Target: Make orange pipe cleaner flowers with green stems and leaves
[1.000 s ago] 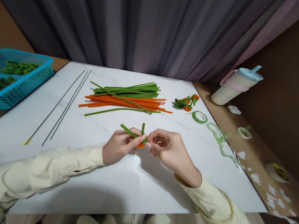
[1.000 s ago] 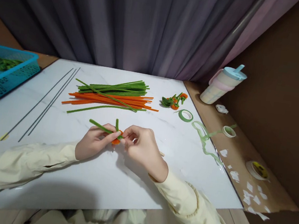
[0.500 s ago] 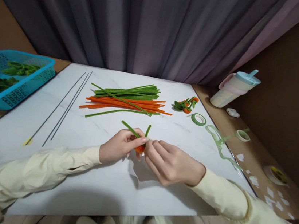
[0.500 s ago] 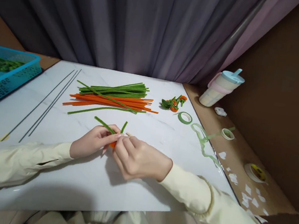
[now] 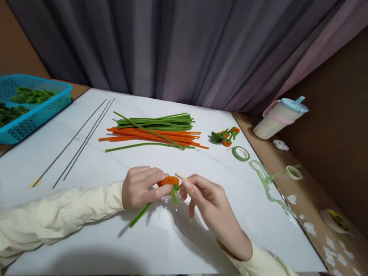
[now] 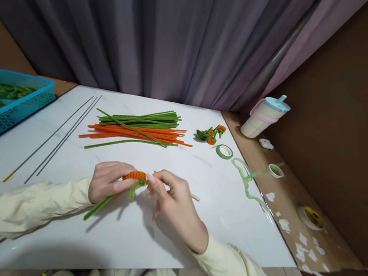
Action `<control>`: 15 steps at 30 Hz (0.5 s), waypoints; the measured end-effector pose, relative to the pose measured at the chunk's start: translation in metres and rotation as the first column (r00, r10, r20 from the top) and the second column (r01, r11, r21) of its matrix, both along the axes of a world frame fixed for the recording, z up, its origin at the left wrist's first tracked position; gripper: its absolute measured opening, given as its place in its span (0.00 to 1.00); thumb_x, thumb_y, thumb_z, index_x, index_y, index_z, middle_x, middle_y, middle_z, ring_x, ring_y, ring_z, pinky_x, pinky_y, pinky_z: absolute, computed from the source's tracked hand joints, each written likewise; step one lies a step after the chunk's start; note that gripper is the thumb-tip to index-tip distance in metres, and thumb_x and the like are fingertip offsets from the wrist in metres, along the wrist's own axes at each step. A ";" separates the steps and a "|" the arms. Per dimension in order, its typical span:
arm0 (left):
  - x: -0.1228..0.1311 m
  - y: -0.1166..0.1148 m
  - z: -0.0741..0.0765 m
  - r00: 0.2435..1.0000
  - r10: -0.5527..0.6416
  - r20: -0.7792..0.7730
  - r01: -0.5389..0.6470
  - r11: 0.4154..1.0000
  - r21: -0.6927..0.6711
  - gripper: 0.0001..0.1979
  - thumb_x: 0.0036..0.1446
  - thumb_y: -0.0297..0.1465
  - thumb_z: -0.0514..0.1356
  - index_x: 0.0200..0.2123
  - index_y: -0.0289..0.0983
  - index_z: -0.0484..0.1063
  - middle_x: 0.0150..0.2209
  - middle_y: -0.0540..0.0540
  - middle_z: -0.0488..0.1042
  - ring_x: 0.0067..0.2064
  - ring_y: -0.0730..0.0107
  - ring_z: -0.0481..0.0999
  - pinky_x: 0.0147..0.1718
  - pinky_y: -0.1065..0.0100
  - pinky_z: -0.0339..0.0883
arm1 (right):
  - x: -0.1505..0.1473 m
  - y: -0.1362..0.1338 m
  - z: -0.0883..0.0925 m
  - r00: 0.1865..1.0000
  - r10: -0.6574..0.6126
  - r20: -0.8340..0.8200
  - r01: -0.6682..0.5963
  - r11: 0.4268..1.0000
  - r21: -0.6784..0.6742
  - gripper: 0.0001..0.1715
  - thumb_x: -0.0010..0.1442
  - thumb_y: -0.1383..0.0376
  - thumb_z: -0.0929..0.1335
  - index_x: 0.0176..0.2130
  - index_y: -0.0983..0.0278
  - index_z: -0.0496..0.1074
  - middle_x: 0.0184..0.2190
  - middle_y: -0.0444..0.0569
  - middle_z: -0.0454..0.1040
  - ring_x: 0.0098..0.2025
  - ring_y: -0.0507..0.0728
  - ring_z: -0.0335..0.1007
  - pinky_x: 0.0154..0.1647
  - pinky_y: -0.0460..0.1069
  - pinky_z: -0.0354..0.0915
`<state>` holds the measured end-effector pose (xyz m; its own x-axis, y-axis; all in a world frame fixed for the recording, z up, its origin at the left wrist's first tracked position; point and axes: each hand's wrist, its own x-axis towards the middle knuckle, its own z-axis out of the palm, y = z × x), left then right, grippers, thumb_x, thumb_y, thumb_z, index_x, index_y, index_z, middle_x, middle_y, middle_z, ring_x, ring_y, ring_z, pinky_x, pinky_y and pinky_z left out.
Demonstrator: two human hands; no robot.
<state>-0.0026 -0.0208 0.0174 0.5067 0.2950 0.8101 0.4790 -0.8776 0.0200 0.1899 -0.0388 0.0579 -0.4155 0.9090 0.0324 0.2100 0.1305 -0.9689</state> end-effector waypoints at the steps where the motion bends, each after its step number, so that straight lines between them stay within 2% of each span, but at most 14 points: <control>1: 0.000 0.000 0.000 1.000 0.023 -0.008 -0.023 1.000 0.016 0.07 0.59 0.25 0.51 0.37 0.39 0.67 0.32 0.45 0.76 0.31 0.70 0.73 0.27 0.71 0.59 | -0.003 -0.005 0.000 1.000 -0.010 -0.015 0.010 0.999 -0.033 0.19 0.63 0.56 0.61 0.29 0.66 0.68 0.24 0.44 0.66 0.19 0.47 0.61 0.17 0.43 0.62; 4: 0.000 -0.001 -0.001 0.997 0.061 -0.037 -0.058 0.994 0.090 0.06 0.59 0.25 0.52 0.36 0.40 0.67 0.33 0.45 0.77 0.32 0.70 0.73 0.27 0.70 0.58 | -0.010 -0.013 -0.001 0.995 -0.098 -0.027 0.098 0.995 0.013 0.16 0.62 0.57 0.62 0.28 0.65 0.67 0.24 0.44 0.65 0.22 0.48 0.62 0.19 0.43 0.61; 8: 0.001 -0.002 -0.002 0.995 0.055 -0.078 -0.042 0.988 0.150 0.06 0.58 0.25 0.53 0.36 0.39 0.67 0.31 0.45 0.76 0.31 0.70 0.72 0.26 0.70 0.58 | -0.016 -0.015 -0.007 0.983 -0.183 0.036 0.171 0.963 0.210 0.13 0.63 0.63 0.61 0.27 0.64 0.64 0.25 0.44 0.65 0.28 0.50 0.63 0.25 0.44 0.60; 10: 0.004 -0.004 0.000 0.998 0.047 -0.049 -0.043 0.996 0.084 0.06 0.58 0.25 0.53 0.37 0.38 0.67 0.31 0.45 0.76 0.30 0.70 0.72 0.26 0.70 0.58 | -0.018 -0.015 -0.010 0.976 -0.210 0.055 0.176 0.916 0.361 0.11 0.63 0.68 0.61 0.28 0.64 0.63 0.25 0.44 0.65 0.28 0.50 0.62 0.28 0.45 0.59; 12: 0.008 -0.007 0.003 0.999 0.020 0.027 -0.019 0.999 -0.040 0.06 0.58 0.24 0.53 0.39 0.37 0.67 0.31 0.44 0.75 0.28 0.71 0.71 0.25 0.71 0.60 | -0.019 -0.014 -0.012 0.972 -0.234 0.034 0.187 0.851 0.490 0.10 0.62 0.72 0.60 0.29 0.64 0.61 0.26 0.44 0.64 0.28 0.50 0.60 0.29 0.45 0.58; 14: 0.012 -0.011 0.007 0.988 -0.034 0.149 0.064 0.977 -0.202 0.06 0.58 0.23 0.54 0.39 0.36 0.67 0.29 0.45 0.74 0.27 0.74 0.71 0.26 0.72 0.62 | -0.020 -0.014 -0.012 0.973 -0.231 -0.012 0.198 0.807 0.556 0.10 0.61 0.75 0.59 0.29 0.64 0.60 0.26 0.44 0.63 0.29 0.50 0.60 0.30 0.45 0.57; 15: 0.015 -0.013 0.009 0.974 -0.060 0.216 0.123 0.948 -0.292 0.06 0.58 0.23 0.54 0.39 0.36 0.67 0.29 0.46 0.74 0.27 0.75 0.71 0.26 0.73 0.63 | -0.020 -0.013 -0.012 0.974 -0.222 -0.035 0.202 0.798 0.568 0.11 0.60 0.76 0.59 0.29 0.64 0.60 0.26 0.44 0.63 0.30 0.50 0.60 0.30 0.45 0.57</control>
<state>0.0119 -0.0333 0.0264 0.3780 0.5019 0.7779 0.3550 -0.8546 0.3790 0.1701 -0.0520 0.0458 -0.2242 0.7996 0.5572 0.3265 0.6003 -0.7301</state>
